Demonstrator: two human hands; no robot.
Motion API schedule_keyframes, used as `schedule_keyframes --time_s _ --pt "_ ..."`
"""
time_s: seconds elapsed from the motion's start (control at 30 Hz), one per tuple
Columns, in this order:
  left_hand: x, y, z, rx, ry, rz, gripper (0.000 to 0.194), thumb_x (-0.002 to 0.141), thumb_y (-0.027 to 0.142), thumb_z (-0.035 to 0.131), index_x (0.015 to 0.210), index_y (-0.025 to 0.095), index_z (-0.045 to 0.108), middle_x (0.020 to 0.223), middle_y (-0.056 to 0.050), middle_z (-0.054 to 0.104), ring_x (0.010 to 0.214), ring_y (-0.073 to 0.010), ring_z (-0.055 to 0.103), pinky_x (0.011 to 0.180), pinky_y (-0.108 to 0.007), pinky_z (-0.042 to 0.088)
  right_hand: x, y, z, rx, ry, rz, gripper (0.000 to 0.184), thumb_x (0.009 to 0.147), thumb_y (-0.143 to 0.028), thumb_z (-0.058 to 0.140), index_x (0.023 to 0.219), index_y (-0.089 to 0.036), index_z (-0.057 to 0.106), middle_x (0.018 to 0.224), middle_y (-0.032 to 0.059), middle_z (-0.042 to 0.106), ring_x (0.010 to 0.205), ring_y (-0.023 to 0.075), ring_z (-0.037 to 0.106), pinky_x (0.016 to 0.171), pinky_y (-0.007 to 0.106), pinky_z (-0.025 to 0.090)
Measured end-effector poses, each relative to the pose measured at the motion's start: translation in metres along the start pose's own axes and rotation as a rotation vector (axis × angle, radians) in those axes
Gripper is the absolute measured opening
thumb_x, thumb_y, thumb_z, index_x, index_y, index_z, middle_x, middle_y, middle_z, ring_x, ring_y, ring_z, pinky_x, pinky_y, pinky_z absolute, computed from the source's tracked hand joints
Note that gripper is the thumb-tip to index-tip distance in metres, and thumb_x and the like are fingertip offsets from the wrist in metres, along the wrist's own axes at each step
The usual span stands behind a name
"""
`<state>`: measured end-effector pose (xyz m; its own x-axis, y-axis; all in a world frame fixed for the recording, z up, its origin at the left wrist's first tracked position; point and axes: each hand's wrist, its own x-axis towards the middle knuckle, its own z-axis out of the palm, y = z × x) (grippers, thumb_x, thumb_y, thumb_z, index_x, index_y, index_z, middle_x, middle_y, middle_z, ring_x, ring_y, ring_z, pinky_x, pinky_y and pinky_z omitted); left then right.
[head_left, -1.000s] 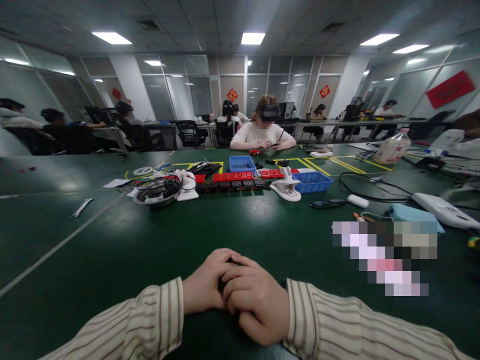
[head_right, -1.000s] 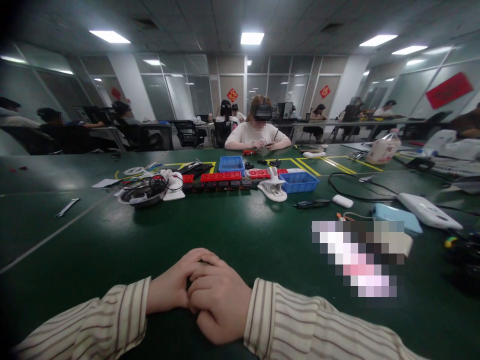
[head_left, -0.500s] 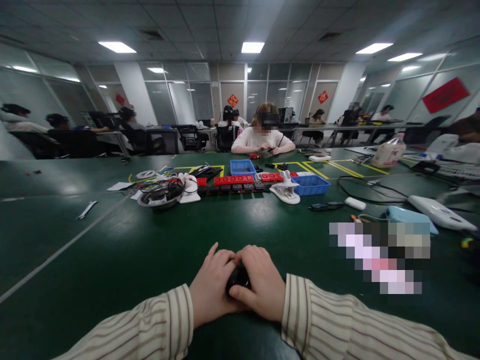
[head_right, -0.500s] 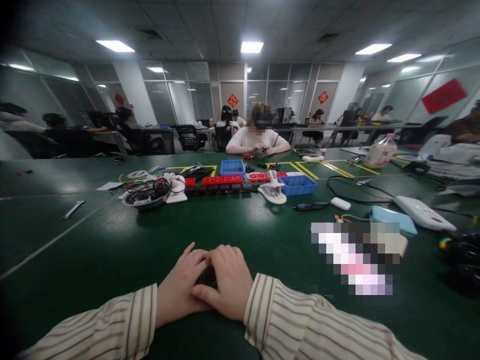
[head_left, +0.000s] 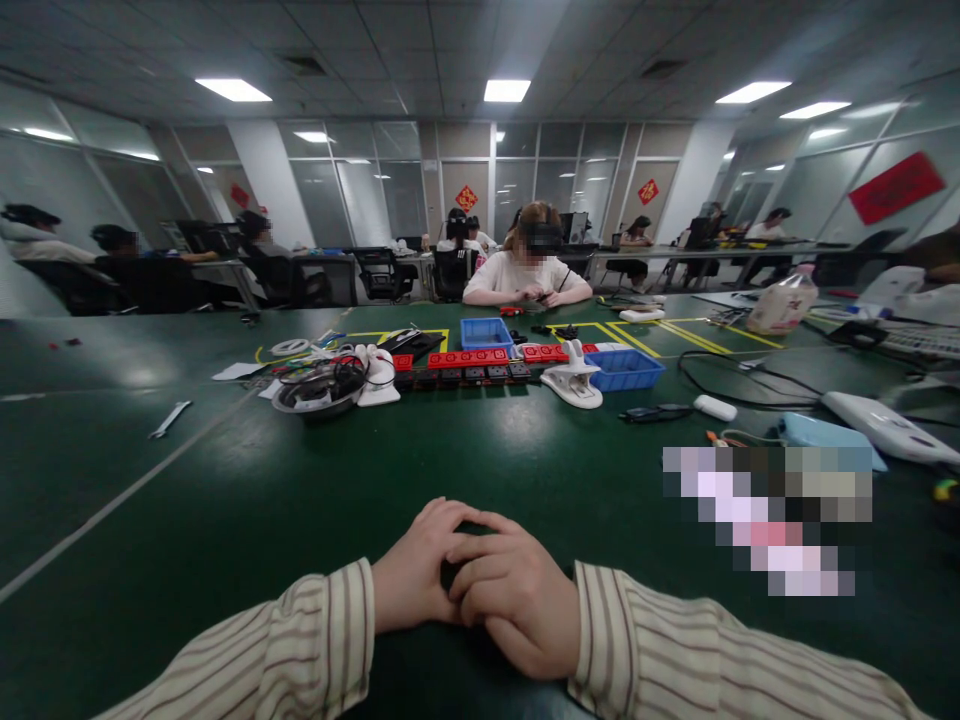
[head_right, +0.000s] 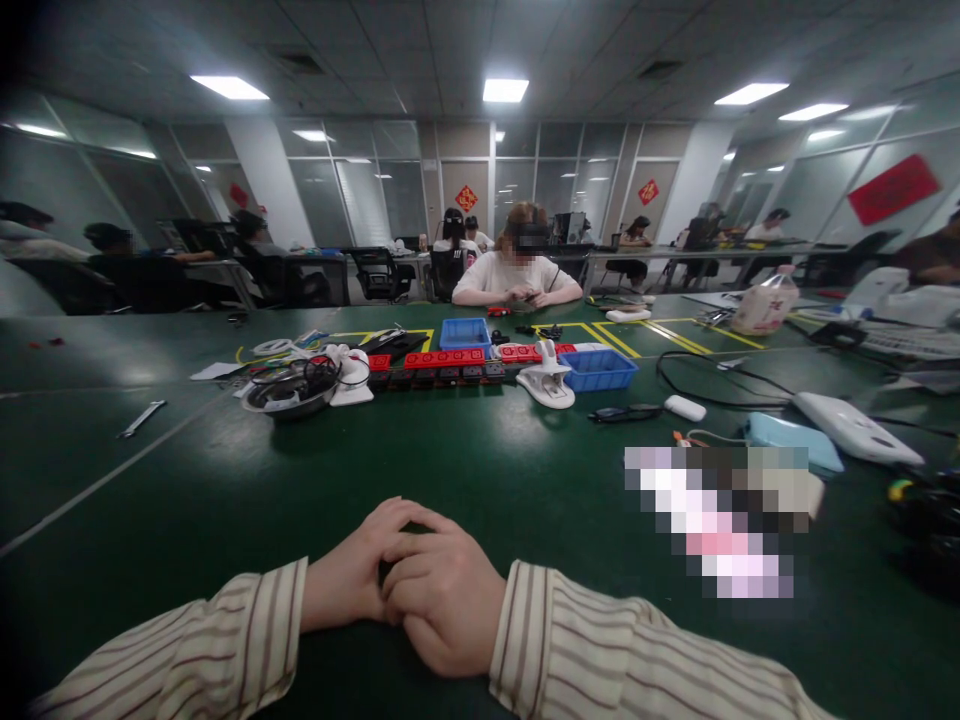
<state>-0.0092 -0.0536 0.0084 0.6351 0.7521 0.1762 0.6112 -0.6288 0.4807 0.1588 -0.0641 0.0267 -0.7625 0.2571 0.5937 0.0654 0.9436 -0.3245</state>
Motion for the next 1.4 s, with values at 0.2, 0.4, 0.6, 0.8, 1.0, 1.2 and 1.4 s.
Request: schedule_keyframes --time_s 0.2,0.4,0.6,0.8,1.0,1.2,1.4 --pt "-0.003 0.000 -0.001 -0.020 0.013 0.026 0.066 0.052 0.041 0.073 0.110 0.020 0.050 0.108 -0.006 0.051 0.103 -0.0263 0.045 0.098 -0.047 0.027 -0.002 -0.002 -0.002 0.029 0.061 0.056 0.025 0.069 -0.019 0.035 0.084 -0.019 0.055 0.088 0.0021 0.064 0.101 0.0166 0.051 0.104 0.043 0.017" --pt "-0.006 0.009 -0.001 0.003 0.098 -0.079 0.094 0.042 0.060 0.072 0.117 0.014 0.038 0.119 -0.014 0.042 0.112 -0.0326 0.038 0.099 -0.054 0.024 -0.003 -0.002 0.000 -0.055 0.247 0.355 0.051 0.078 -0.056 0.038 0.106 -0.014 0.045 0.096 0.0103 0.053 0.087 0.0218 0.048 0.082 0.041 0.037" --pt "-0.008 0.017 0.001 0.094 0.141 -0.090 0.044 0.055 0.040 0.070 0.091 0.020 0.055 0.095 -0.004 0.051 0.094 -0.0240 0.048 0.100 -0.051 0.022 0.000 0.000 0.007 -0.197 0.081 0.490 0.027 0.074 -0.043 0.052 0.080 -0.017 0.050 0.081 0.0048 0.050 0.077 0.0190 0.044 0.072 0.036 0.037" --pt "-0.006 0.012 -0.002 -0.022 0.063 -0.052 0.031 0.054 0.022 0.069 0.083 0.019 0.059 0.096 -0.003 0.050 0.094 -0.0219 0.047 0.087 -0.036 0.039 -0.001 -0.003 0.008 -0.040 0.064 0.258 0.019 0.065 -0.013 0.040 0.079 -0.017 0.051 0.080 0.0054 0.054 0.079 0.0177 0.046 0.073 0.032 0.041" --pt "-0.003 0.003 -0.003 -0.016 -0.007 0.056 0.039 0.048 0.026 0.076 0.083 0.022 0.062 0.103 -0.001 0.050 0.099 -0.0230 0.044 0.091 -0.036 0.033 0.001 -0.003 0.007 0.041 0.045 0.118 0.009 0.063 -0.015 0.034 0.059 -0.019 0.041 0.064 0.0021 0.052 0.069 0.0148 0.046 0.075 0.033 0.038" --pt "-0.003 0.003 -0.005 0.004 -0.032 0.076 0.058 0.052 0.034 0.075 0.105 0.021 0.054 0.106 -0.005 0.051 0.101 -0.0236 0.045 0.095 -0.039 0.030 0.002 -0.001 0.001 0.130 0.089 0.078 0.015 0.072 -0.020 0.035 0.069 -0.020 0.049 0.066 0.0012 0.056 0.078 0.0152 0.051 0.084 0.035 0.035" --pt "-0.008 0.012 -0.001 0.079 0.007 -0.045 0.088 0.050 0.055 0.069 0.123 0.017 0.036 0.121 -0.011 0.045 0.112 -0.0303 0.039 0.102 -0.056 0.013 -0.002 -0.005 -0.001 -0.088 0.215 0.285 0.045 0.080 -0.053 0.037 0.100 -0.015 0.049 0.098 0.0096 0.055 0.092 0.0222 0.047 0.088 0.044 0.030"
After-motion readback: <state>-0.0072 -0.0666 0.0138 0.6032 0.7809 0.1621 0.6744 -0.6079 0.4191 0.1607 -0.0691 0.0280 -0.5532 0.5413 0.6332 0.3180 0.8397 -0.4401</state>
